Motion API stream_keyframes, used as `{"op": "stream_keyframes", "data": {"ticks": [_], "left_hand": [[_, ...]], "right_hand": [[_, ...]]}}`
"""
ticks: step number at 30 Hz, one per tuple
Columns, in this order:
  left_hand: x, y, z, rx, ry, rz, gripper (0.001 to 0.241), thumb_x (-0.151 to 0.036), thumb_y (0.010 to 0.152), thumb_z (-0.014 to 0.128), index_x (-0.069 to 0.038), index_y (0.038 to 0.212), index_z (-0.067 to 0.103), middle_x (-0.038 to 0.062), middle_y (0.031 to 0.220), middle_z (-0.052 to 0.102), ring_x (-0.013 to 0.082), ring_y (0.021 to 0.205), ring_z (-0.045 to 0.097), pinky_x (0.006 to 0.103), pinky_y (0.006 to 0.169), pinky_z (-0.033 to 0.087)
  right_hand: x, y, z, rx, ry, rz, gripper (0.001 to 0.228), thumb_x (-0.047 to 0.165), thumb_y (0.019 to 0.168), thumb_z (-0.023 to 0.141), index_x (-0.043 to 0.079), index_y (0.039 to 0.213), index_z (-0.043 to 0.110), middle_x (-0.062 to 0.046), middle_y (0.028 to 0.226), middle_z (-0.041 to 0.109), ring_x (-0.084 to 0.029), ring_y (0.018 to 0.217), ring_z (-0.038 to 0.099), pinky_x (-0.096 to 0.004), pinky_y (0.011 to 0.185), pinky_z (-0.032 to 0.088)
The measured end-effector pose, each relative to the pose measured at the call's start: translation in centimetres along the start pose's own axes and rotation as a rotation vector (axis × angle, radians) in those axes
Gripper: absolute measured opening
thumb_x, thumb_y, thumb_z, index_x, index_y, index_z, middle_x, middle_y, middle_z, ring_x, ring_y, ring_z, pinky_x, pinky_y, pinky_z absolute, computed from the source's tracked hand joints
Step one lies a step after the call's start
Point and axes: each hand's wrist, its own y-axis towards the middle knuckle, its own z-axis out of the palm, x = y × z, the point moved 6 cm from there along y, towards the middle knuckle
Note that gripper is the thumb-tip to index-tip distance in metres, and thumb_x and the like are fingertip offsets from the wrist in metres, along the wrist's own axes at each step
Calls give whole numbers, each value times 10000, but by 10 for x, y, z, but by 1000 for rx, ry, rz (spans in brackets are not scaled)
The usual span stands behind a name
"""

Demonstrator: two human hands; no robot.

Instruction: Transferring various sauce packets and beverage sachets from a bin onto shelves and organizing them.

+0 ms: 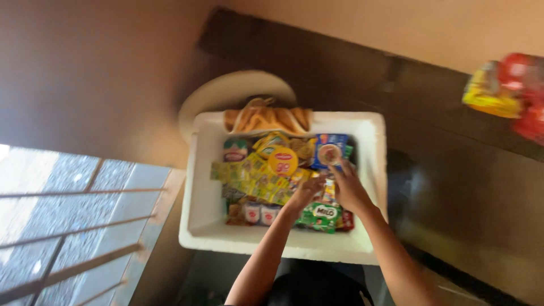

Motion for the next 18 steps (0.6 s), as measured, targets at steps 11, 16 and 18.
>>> {"op": "stream_keyframes", "data": {"ticks": [11, 16, 18], "left_hand": [[-175, 11, 287, 446, -292, 148, 423, -187, 1050, 534, -110, 1466, 519, 43, 1350, 622, 175, 1230, 593, 376, 1041, 491], [-173, 55, 415, 630, -437, 78, 434, -192, 1061, 547, -130, 1489, 502, 46, 1387, 608, 190, 1243, 588, 401, 1048, 486], [-165, 77, 455, 633, -584, -46, 450, -188, 1031, 570, -150, 1475, 505, 46, 1369, 619, 217, 1213, 616, 435, 1044, 504]], "right_hand": [[-76, -129, -238, -478, 94, 36, 778, -87, 831, 579, 20, 1564, 339, -202, 1534, 429, -429, 1404, 381, -485, 1169, 353], [-202, -192, -295, -693, 17, 139, 703, -57, 892, 571, 108, 1552, 397, -209, 1573, 399, -417, 1382, 419, -484, 1159, 377], [-240, -212, -325, -797, -30, 273, 686, -27, 868, 609, 211, 1501, 498, -260, 1599, 340, -449, 1383, 404, -509, 1147, 370]]}}
